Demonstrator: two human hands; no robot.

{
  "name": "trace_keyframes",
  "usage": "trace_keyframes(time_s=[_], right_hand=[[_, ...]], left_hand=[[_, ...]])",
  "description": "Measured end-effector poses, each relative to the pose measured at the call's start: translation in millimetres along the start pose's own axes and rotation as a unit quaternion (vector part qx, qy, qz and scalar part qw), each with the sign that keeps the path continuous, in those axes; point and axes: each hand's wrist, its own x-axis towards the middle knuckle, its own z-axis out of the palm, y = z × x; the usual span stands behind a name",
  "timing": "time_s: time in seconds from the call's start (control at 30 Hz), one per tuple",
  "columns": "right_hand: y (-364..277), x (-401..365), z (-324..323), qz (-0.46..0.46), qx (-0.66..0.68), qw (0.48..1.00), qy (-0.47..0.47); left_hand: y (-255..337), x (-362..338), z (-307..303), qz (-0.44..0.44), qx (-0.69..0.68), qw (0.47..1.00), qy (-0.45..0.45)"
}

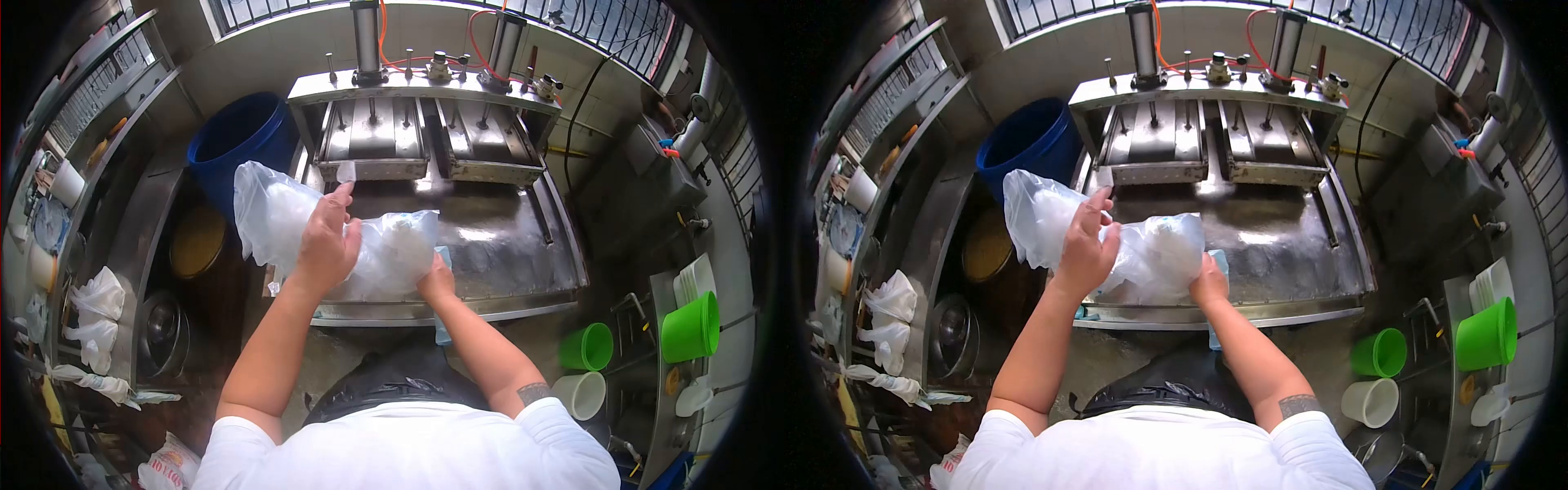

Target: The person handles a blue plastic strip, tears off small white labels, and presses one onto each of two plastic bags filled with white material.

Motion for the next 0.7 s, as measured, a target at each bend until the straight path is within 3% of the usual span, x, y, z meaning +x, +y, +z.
trace_keyframes(time_s=[0.03,0.1,0.13,0.17,0.23,0.27,0.3,0.43,0.5,0.53,0.6,0.7], right_hand=[[-0.8,-0.5,-0.7,0.002,0.003,1.000,-0.003],[-4.2,-5.7,-5.0,0.006,0.010,1.000,0.002],[-4.5,-7.4,-5.3,0.008,0.017,1.000,0.007],[-5.1,-8.5,-5.6,0.010,0.017,1.000,0.007],[-4.2,-7.0,-5.2,0.018,0.006,1.000,-0.011],[-3.9,-6.4,-4.7,0.021,0.006,1.000,-0.009],[-6.8,-6.3,-5.5,0.029,0.008,0.999,-0.014],[11.9,8.7,18.7,-0.008,0.017,1.000,-0.018],[6.9,-2.3,-2.9,0.002,0.069,0.996,-0.053],[-1.8,-9.8,-22.9,0.009,0.120,0.989,-0.089],[-1.1,-36.2,-49.8,0.020,0.125,0.990,-0.064],[39.8,-62.8,-55.1,0.007,0.135,0.991,-0.004]], left_hand=[[4.9,-2.0,0.6,0.000,-0.001,1.000,0.000],[10.8,-7.0,3.7,0.109,0.096,0.988,-0.046],[-1.3,-13.7,8.1,0.062,0.091,0.988,-0.104],[-14.1,-17.3,11.7,0.062,0.090,0.988,-0.106],[-23.3,-13.1,14.6,0.016,0.120,0.990,-0.071],[-26.2,-12.3,18.7,0.029,0.155,0.988,-0.006],[-18.6,-10.8,17.8,0.030,0.153,0.988,-0.008],[30.6,-16.8,10.0,0.064,0.033,0.995,0.069],[51.1,-35.5,9.9,-0.015,-0.177,0.984,-0.026],[49.2,-44.9,11.9,-0.016,-0.178,0.983,-0.026],[41.1,-62.8,19.0,-0.201,-0.436,0.868,-0.124],[37.0,-69.5,21.1,-0.287,-0.443,0.842,-0.114]])
